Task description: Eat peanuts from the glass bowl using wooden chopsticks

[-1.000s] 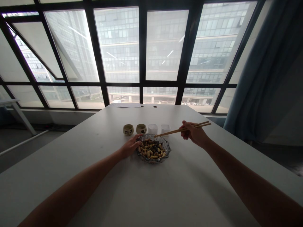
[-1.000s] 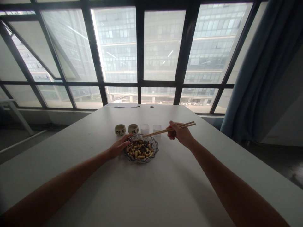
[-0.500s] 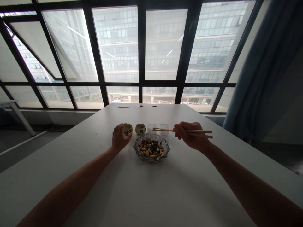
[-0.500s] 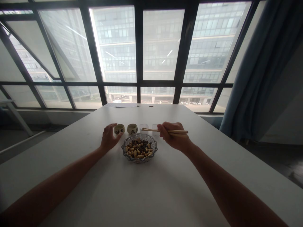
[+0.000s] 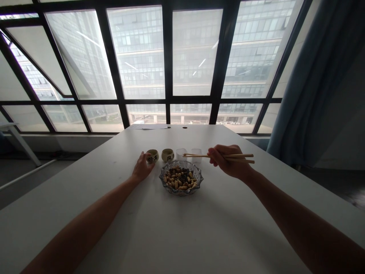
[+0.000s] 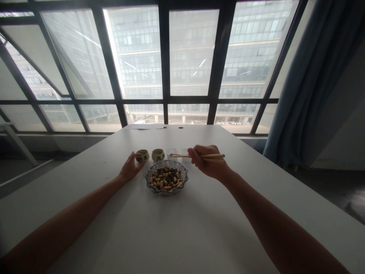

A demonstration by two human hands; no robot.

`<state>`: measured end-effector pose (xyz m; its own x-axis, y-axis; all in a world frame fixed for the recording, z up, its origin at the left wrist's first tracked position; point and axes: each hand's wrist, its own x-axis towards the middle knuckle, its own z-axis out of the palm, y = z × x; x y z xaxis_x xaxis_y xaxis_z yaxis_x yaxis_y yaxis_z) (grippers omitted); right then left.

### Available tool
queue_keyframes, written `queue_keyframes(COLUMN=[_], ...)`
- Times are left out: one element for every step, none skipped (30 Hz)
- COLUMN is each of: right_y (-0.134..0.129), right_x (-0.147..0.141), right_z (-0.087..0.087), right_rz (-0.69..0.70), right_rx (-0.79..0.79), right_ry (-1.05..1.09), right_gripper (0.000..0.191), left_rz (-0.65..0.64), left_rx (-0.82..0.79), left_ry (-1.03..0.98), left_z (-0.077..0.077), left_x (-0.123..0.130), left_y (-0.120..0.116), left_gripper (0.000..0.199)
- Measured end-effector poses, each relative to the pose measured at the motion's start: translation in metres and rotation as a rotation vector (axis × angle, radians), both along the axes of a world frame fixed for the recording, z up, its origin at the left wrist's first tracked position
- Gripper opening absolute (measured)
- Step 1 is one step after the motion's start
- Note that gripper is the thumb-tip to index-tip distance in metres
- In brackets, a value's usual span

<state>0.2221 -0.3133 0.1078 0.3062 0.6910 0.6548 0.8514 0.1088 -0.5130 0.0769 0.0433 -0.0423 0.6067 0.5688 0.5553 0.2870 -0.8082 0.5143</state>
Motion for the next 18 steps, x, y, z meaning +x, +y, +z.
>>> queue_keyframes(right_y=[0.0001,0.0003,0.0005,0.0008,0.001,0.0011,0.0012,0.0011,0.0008,0.0004,0.0,-0.0005,-0.001,-0.0014,-0.0017,-0.002,-0.0022,-0.0023], right_x=[0.0003,0.0004,0.0004,0.0004,0.0004,0.0005,0.0008,0.0012,0.0018,0.0026,0.0036,0.0046,0.0057,0.0066,0.0075,0.0082,0.0088,0.0092], right_z=[-0.0002,-0.0002,-0.0002,0.0,0.0003,0.0006,0.0011,0.0015,0.0019,0.0022,0.0024,0.0025,0.0025,0.0025,0.0024,0.0023,0.0023,0.0023], right_rz=[0.002,0.005,0.006,0.005,0.003,0.003,0.003,0.004,0.006,0.007,0.007,0.006,0.004,0.003,0.0,-0.004,-0.008,-0.015], right_rx=[0.0,0.002,0.002,0.002,0.003,0.006,0.008,0.01,0.012,0.014,0.014,0.012,0.012,0.012,0.013,0.015,0.016,0.018], right_ry=[-0.001,-0.004,-0.006,-0.006,-0.003,0.002,0.007,0.011,0.013,0.012,0.01,0.008,0.006,0.005,0.003,0.003,0.003,0.005], right_gripper=[0.056,0.056,0.055,0.055,0.054,0.054,0.055,0.055,0.055,0.055,0.055,0.055,0.054,0.054,0.054,0.054,0.054,0.054], left_rz=[-0.003,-0.003,-0.002,0.0,0.002,0.003,0.005,0.01,0.019,0.028,0.037,0.045,0.05,0.054,0.055,0.056,0.057,0.058], left_rx=[-0.003,-0.006,-0.009,-0.013,-0.017,-0.021,-0.025,-0.03,-0.039,-0.049,-0.059,-0.068,-0.073,-0.075,-0.073,-0.068,-0.058,-0.045], left_ry=[-0.005,-0.011,-0.017,-0.023,-0.027,-0.028,-0.027,-0.024,-0.017,-0.009,0.0,0.006,0.009,0.009,0.006,0.003,0.0,-0.003], left_z=[0.001,0.0019,0.0026,0.0032,0.0037,0.0042,0.0046,0.005,0.0055,0.0059,0.0063,0.0066,0.0068,0.007,0.007,0.0071,0.0071,0.0073], left_x=[-0.0001,-0.0002,-0.0002,-0.0002,-0.0002,-0.0003,-0.0006,-0.0009,-0.0013,-0.0018,-0.0022,-0.0027,-0.003,-0.0032,-0.0034,-0.0035,-0.0036,-0.0037], left_y=[-0.0009,-0.0018,-0.0027,-0.0035,-0.0041,-0.0046,-0.005,-0.0053,-0.0054,-0.0055,-0.0056,-0.0056,-0.0055,-0.0055,-0.0055,-0.0055,-0.0056,-0.0058], left_gripper=[0.045,0.045,0.045,0.045,0.045,0.045,0.045,0.045,0.044,0.044,0.043,0.043,0.042,0.04,0.039,0.038,0.038,0.037])
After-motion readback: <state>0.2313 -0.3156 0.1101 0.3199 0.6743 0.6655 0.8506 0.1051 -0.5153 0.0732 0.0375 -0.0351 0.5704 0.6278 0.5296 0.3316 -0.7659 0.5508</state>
